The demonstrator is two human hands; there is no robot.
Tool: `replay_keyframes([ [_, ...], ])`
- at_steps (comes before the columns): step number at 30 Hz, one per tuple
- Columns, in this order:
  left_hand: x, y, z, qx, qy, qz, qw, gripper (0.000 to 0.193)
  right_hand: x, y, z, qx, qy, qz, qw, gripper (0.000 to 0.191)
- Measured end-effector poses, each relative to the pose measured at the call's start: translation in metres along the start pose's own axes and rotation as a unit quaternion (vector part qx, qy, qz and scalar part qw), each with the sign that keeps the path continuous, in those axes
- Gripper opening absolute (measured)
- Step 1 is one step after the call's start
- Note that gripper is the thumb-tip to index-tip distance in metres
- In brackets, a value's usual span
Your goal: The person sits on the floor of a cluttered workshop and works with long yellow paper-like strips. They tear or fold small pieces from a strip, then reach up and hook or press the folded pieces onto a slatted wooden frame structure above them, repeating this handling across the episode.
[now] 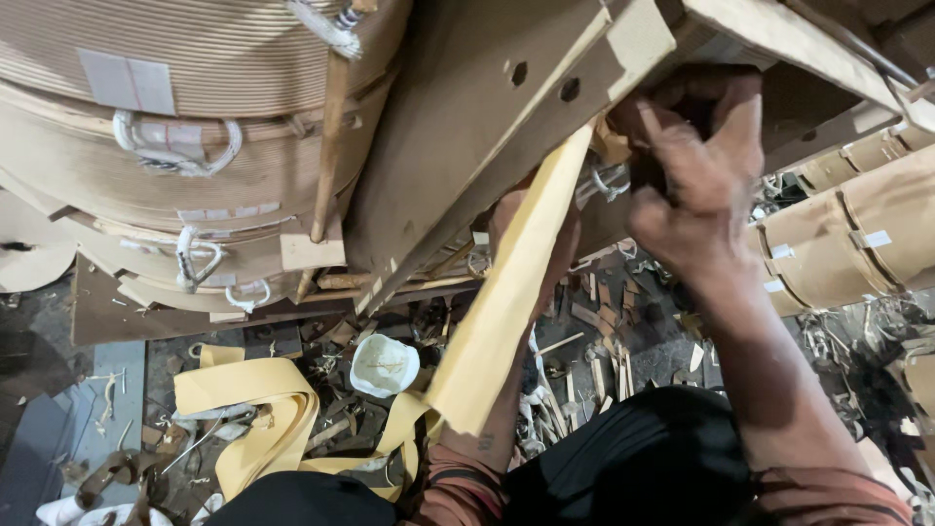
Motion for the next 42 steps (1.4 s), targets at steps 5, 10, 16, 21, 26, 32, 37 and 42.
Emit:
replay_keyframes([
  [5,0.01,-0.003,-0.004,0.028,0.027,-0.059,0.998,0.032,-0.028,-0.026,-0.017,-0.05,-0.023,0.021,0.998,0.037],
  [10,0.013,-0.008,-0.003,-0.035,0.024,-0.372,0.927,0.034,-0.004,-0.015,0.005,-0.121,0.071,0.043,0.989,0.03],
  [16,-0.004,0.006,-0.002,0.021,0.017,-0.043,0.999,0.032,0.042,0.021,0.01,-0.042,0.098,-0.119,0.987,0.023],
  [21,-0.015,0.007,0.002,0.026,0.007,-0.019,0.999,0.031,0.021,0.035,-0.01,0.051,0.061,0.142,0.987,0.026],
  [26,-0.014,0.009,0.0,0.018,-0.003,0.026,0.999,0.031,-0.012,0.019,-0.011,-0.019,0.114,0.035,0.993,0.035],
  [32,-0.015,0.009,0.006,0.029,-0.025,0.067,0.997,0.03,-0.001,0.007,0.003,-0.027,0.176,0.025,0.984,0.026],
  [37,-0.035,0.005,0.02,0.035,0.018,0.077,0.996,0.03,0.006,0.042,0.002,-0.066,0.117,-0.003,0.991,0.012],
  [42,-0.043,0.003,0.029,0.048,0.272,0.102,0.956,0.037,0.027,0.073,-0.031,0.033,0.105,-0.154,0.982,0.005],
])
Point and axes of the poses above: each hand's wrist, its own z-axis towards the middle knuckle, its own y-axis out of the back of the hand, x = y × z, the point moved 3 cm from there along z, towards the middle knuckle, and after that the axes turned 12 degrees about -y, right-handed, at the moved point
